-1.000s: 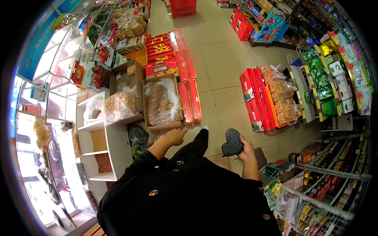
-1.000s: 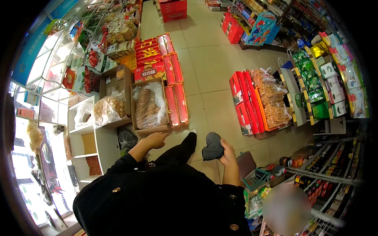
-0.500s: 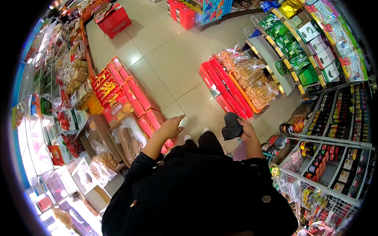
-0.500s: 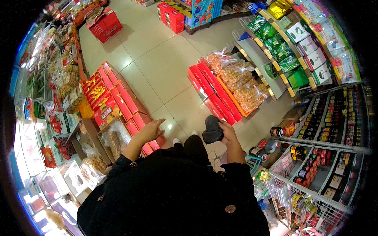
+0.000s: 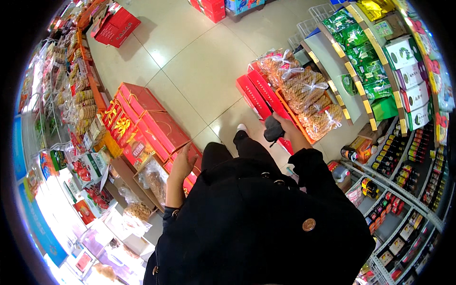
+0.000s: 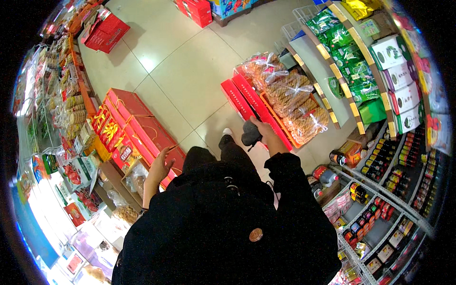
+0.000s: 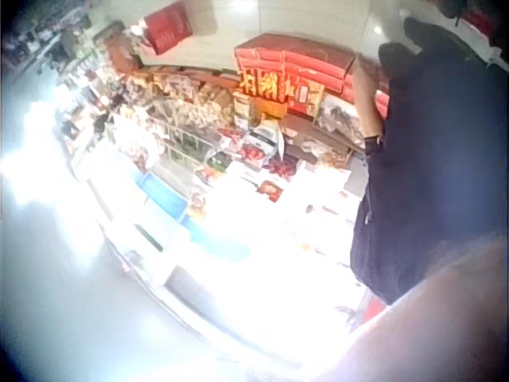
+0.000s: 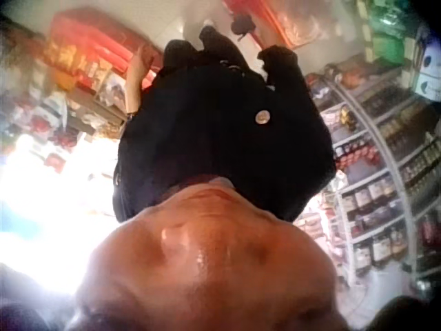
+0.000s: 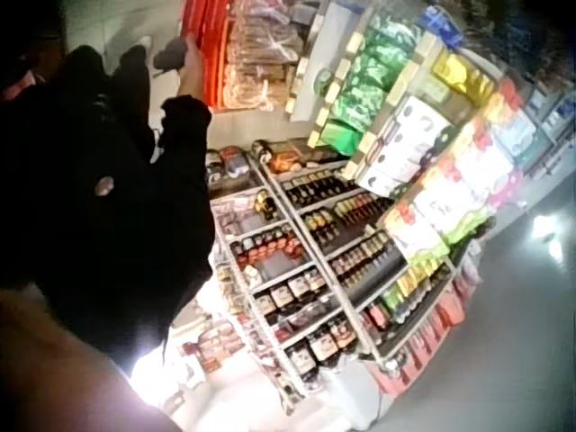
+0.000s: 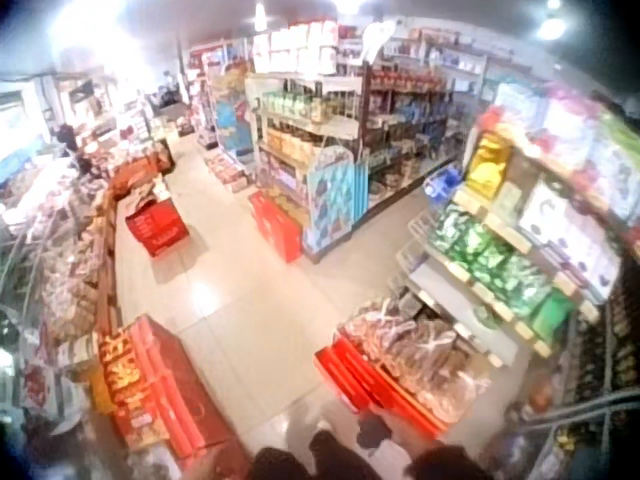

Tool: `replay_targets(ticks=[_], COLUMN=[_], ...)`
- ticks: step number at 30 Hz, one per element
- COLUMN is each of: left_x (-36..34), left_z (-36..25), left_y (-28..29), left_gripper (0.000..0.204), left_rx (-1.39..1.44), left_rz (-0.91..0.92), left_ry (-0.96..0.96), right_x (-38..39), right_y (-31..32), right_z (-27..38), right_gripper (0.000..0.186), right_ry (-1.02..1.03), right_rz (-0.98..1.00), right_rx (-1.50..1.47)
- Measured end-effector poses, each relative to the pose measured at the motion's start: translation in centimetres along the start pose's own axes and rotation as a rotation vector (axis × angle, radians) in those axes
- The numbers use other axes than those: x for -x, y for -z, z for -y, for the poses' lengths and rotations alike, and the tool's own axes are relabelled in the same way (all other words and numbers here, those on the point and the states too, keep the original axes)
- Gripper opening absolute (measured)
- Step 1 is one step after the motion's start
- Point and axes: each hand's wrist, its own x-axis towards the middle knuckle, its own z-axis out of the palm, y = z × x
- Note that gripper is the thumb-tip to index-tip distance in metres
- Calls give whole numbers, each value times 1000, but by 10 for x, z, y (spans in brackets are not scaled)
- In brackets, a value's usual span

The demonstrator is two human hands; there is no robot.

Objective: The person wipes various items and shelves in a small store using a blue cloth. They clean packaged bread, red gift boxes, and a small yellow box, then move to a bulk bin area to wipe containers and a wooden brush. Finally, they wipe a large bag of snacks and place it back on the shelf.

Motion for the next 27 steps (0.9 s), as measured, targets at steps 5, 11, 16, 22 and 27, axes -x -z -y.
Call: replay_targets(ticks=[5,11,16,22,27], left_x=[-63,-167,-255,-321,-384], left_z=[-26,-46,-74,-91,-54], left_y=[21,58,89,153,181], left_gripper=[56,53,55,55,58], left_rx=[23,-230,-275,-369,-361], left_rz=[242,394,467,509,506], left_ry=[-33,-224,-435,-485,-496], right_x=[-49,-54,-44,-69,-104], right_y=[-12,-22,-33,-85,-137], right_z=[9,-13,-32,-27,28], right_gripper=[26,25,28,25,24], right_ry=[-42,31,51,233,224], right_rz=[99,-112,-292,-330,-56], right_rx=[-9,-309,-552,-605,-708])
